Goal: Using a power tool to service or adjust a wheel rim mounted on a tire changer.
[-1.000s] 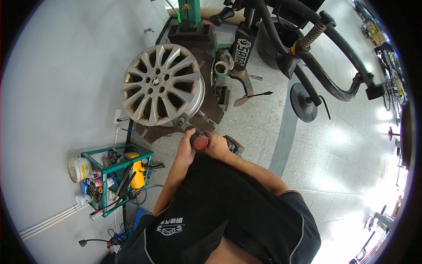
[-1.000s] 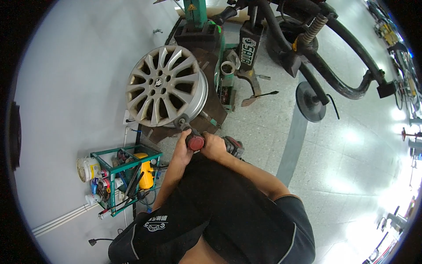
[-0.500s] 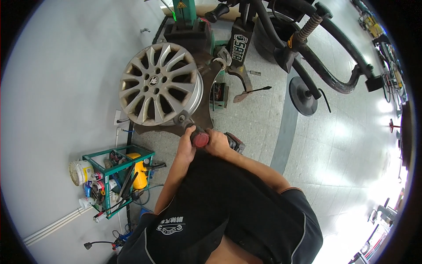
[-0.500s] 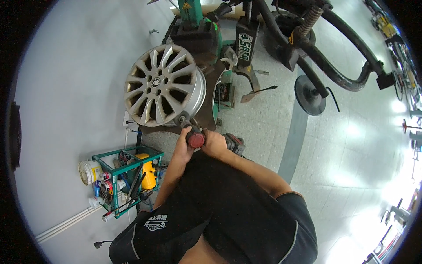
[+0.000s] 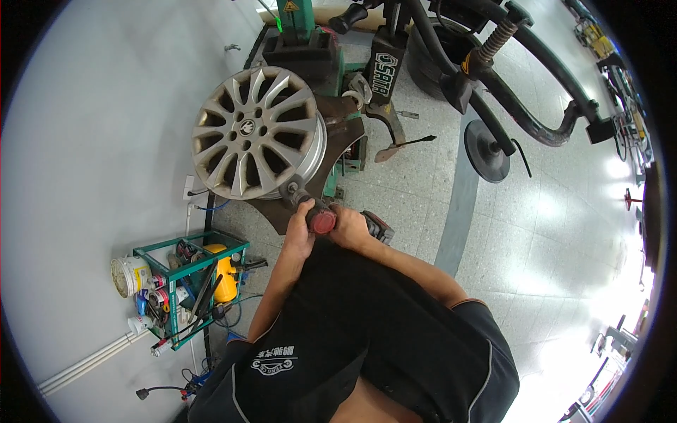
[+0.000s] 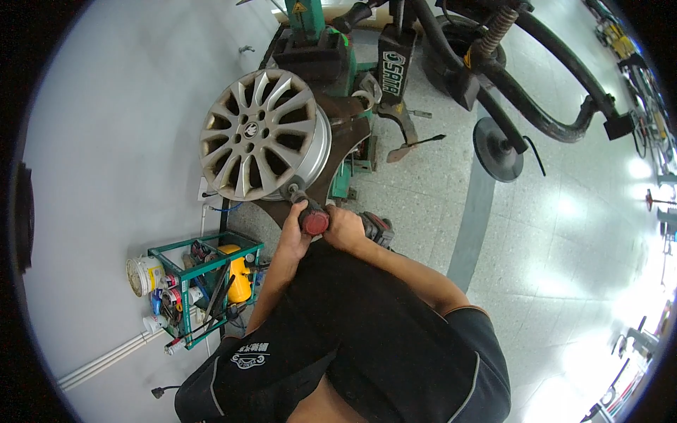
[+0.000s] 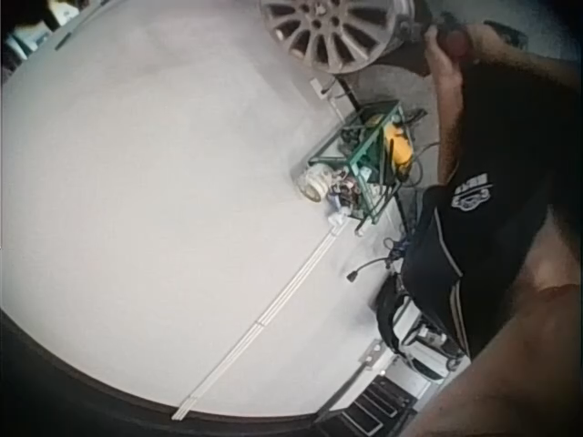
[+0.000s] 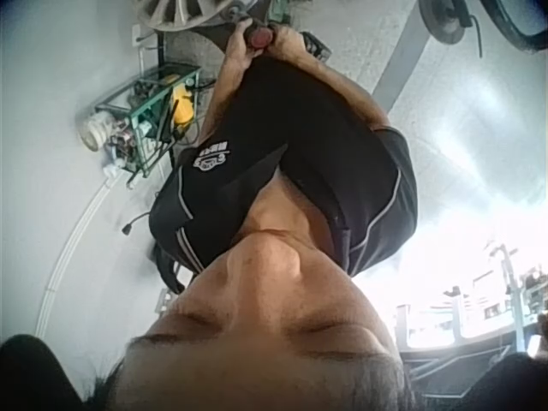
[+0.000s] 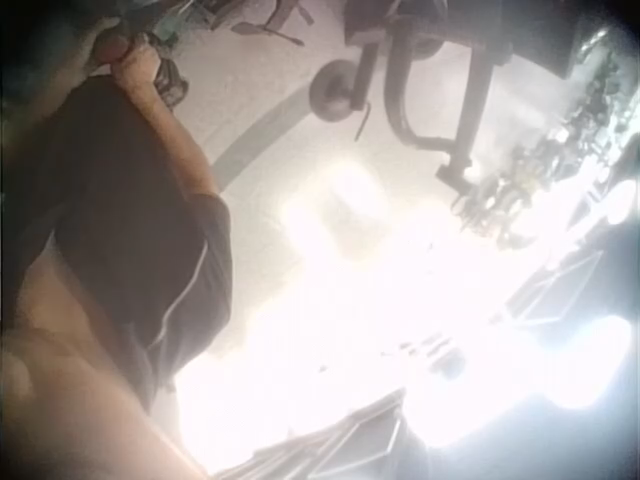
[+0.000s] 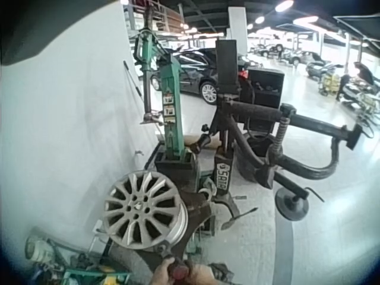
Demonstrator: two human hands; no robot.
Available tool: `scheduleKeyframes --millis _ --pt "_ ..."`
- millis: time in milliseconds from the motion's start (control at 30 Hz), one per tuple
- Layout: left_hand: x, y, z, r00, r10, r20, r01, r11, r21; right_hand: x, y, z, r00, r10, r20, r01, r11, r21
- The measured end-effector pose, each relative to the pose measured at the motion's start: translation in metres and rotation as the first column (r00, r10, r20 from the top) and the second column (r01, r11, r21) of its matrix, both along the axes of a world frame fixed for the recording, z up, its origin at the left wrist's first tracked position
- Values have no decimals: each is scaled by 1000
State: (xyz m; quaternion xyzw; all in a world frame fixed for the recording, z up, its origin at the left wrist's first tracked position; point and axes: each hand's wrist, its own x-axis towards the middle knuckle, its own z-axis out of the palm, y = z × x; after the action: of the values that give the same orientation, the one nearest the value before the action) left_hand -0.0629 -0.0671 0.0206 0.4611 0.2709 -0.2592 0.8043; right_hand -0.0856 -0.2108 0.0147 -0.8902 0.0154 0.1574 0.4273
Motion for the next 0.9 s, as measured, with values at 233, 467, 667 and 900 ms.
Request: scheduleKeyframes --millis 233,467,667,900 --pt "1 2 -2 1000 1 -14 -1 1000 15 1 2 -2 1000 -2 -30 2 1000 -7" --pt "0 1 3 1000 -10 15 10 1000 8 -3 3 0 999 -28 38 29 999 -15" --pt "0 0 3 1000 -5 10 5 1000 10 -3 2 -2 998 -39 53 39 999 4" --pt "1 -1 2 1000 -8 1 8 1000 25 0 1 -1 999 -28 29 28 1000 11"
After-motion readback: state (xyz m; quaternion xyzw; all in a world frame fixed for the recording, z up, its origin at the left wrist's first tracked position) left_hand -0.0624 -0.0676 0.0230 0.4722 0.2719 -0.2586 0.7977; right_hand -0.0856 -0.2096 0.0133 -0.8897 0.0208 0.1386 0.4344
